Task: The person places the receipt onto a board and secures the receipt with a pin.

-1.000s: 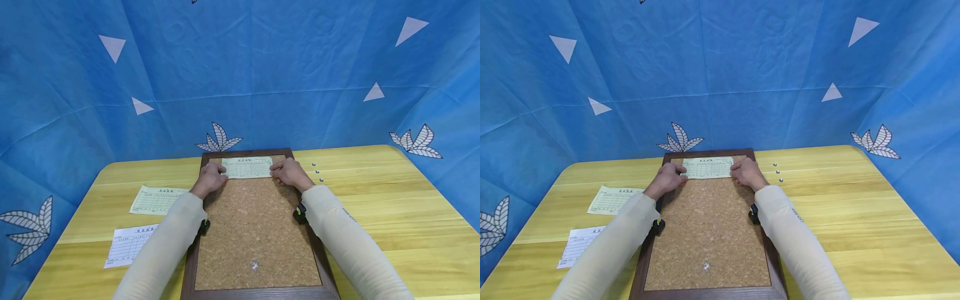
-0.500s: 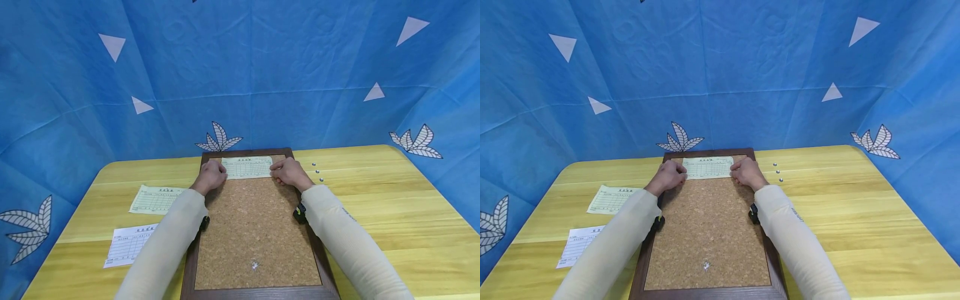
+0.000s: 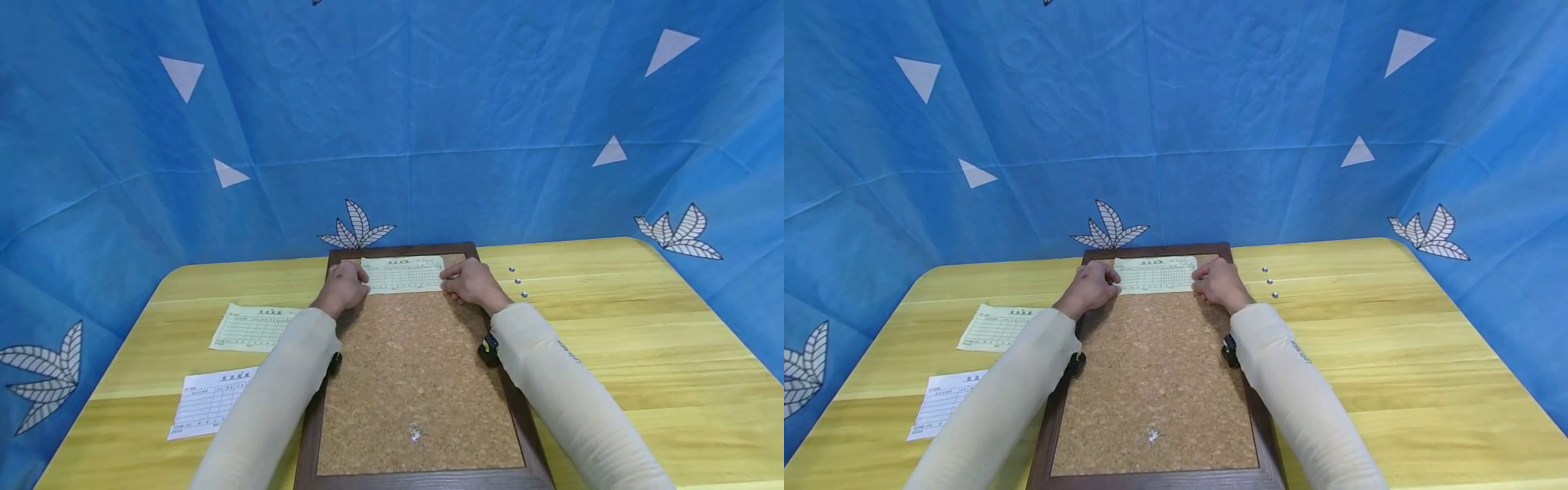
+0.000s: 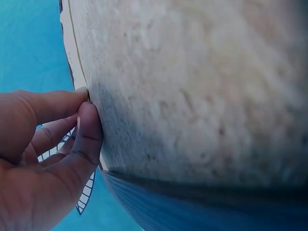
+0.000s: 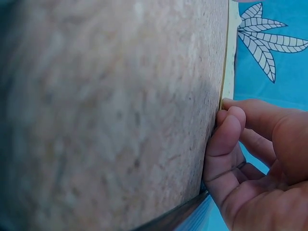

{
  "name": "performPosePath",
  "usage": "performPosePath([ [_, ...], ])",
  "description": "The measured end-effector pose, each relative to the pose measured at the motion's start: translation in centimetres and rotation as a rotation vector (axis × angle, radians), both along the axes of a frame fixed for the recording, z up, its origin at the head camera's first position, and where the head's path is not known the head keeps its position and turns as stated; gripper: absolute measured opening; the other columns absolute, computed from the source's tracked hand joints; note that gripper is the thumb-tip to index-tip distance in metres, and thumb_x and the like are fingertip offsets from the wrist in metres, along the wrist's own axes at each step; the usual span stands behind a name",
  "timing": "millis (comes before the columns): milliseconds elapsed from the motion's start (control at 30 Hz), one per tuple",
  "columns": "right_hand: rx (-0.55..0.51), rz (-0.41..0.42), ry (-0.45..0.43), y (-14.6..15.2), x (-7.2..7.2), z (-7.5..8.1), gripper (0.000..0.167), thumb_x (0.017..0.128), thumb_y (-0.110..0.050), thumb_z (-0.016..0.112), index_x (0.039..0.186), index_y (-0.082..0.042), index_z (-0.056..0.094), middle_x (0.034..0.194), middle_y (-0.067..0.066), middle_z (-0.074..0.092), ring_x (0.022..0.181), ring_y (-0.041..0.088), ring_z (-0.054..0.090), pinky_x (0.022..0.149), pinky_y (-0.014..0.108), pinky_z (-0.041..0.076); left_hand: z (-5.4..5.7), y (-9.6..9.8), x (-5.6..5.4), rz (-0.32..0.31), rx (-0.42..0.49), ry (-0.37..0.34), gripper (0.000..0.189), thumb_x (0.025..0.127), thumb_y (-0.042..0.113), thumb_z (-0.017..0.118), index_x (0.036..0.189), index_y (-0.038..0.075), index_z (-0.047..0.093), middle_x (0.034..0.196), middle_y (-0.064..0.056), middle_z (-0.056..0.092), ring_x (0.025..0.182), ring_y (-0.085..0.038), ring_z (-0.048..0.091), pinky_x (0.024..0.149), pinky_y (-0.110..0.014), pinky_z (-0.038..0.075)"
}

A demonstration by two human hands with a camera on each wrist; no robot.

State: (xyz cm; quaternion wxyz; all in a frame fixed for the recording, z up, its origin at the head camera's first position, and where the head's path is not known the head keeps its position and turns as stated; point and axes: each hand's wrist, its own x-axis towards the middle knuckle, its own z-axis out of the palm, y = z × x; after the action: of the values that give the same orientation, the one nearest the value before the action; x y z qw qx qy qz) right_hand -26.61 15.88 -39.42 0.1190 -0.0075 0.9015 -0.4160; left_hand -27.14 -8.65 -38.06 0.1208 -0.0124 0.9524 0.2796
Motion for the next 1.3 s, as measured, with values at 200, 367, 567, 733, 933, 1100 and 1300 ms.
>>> performPosePath([
  [200, 0.009, -0.001, 0.011, 0.0, 0.0, 0.0, 0.031, 0.095, -0.004, 0.064, 0.124, 0.003, 0.068, 0.063, 0.003, 0.064, 0.05, 0.007, 0.056, 0.053, 0.023, 0.05, 0.0, 0.1, 0.1, 0.03, 0.034, 0.007, 0.024, 0.096, 0.007, 0.066, 0.119, 0.002, 0.07, 0.129, -0.011, 0.06, 0.127, -0.028, 0.045, 0.092, -0.042, 0.048],
  [367, 0.01, -0.004, 0.013, 0.0, 0.1, 0.1, 0.031, 0.094, -0.004, 0.063, 0.124, 0.004, 0.068, 0.062, 0.004, 0.064, 0.05, 0.007, 0.055, 0.052, 0.023, 0.05, -0.1, 0.0, 0.2, 0.012, 0.032, 0.031, 0.025, 0.096, 0.007, 0.067, 0.12, 0.002, 0.07, 0.125, -0.012, 0.061, 0.117, -0.027, 0.051, 0.09, -0.042, 0.049],
  [567, 0.0, -0.013, -0.003, 0.0, 0.1, 0.1, 0.032, 0.093, -0.003, 0.062, 0.125, 0.004, 0.068, 0.062, 0.004, 0.065, 0.051, 0.007, 0.056, 0.052, 0.022, 0.05, -0.4, -0.2, 0.1, -0.024, 0.02, 0.069, 0.028, 0.094, 0.006, 0.068, 0.122, 0.002, 0.07, 0.12, -0.012, 0.063, 0.117, -0.027, 0.056, 0.092, -0.042, 0.049],
  [733, -0.015, -0.024, -0.029, 0.0, 0.0, 0.1, 0.033, 0.095, -0.004, 0.062, 0.126, 0.003, 0.067, 0.065, 0.005, 0.066, 0.052, 0.008, 0.057, 0.053, 0.023, 0.051, -0.2, -0.2, -0.1, -0.036, 0.014, 0.03, 0.038, 0.097, 0.008, 0.065, 0.134, 0.004, 0.063, 0.133, -0.012, 0.059, 0.133, -0.028, 0.046, 0.101, -0.043, 0.045],
  [933, -0.012, -0.02, -0.033, -0.1, 0.0, 0.2, 0.033, 0.094, -0.003, 0.061, 0.126, 0.002, 0.067, 0.065, 0.005, 0.066, 0.052, 0.008, 0.057, 0.053, 0.024, 0.052, 0.2, -0.6, -0.1, -0.075, -0.03, -0.011, 0.046, 0.098, 0.011, 0.064, 0.143, 0.006, 0.056, 0.149, -0.013, 0.048, 0.143, -0.032, 0.032, 0.107, -0.046, 0.04],
  [1100, -0.02, -0.02, -0.047, 0.0, 0.1, 0.3, 0.033, 0.095, -0.003, 0.061, 0.127, 0.002, 0.067, 0.068, 0.006, 0.067, 0.054, 0.009, 0.058, 0.055, 0.025, 0.053, 0.3, -1.1, -0.3, -0.09, 0.0, -0.023, 0.049, 0.097, 0.013, 0.065, 0.144, 0.007, 0.054, 0.148, -0.014, 0.049, 0.142, -0.033, 0.034, 0.109, -0.048, 0.038],
  [1300, 0.0, 0.027, -0.05, 0.3, 0.1, 0.5, 0.035, 0.096, -0.005, 0.061, 0.13, 0.003, 0.064, 0.069, 0.006, 0.066, 0.055, 0.008, 0.059, 0.057, 0.026, 0.055, 0.3, -1.4, -0.4, -0.08, 0.036, -0.045, 0.048, 0.097, 0.014, 0.066, 0.143, 0.008, 0.056, 0.15, -0.013, 0.046, 0.143, -0.036, 0.028, 0.112, -0.051, 0.033],
])
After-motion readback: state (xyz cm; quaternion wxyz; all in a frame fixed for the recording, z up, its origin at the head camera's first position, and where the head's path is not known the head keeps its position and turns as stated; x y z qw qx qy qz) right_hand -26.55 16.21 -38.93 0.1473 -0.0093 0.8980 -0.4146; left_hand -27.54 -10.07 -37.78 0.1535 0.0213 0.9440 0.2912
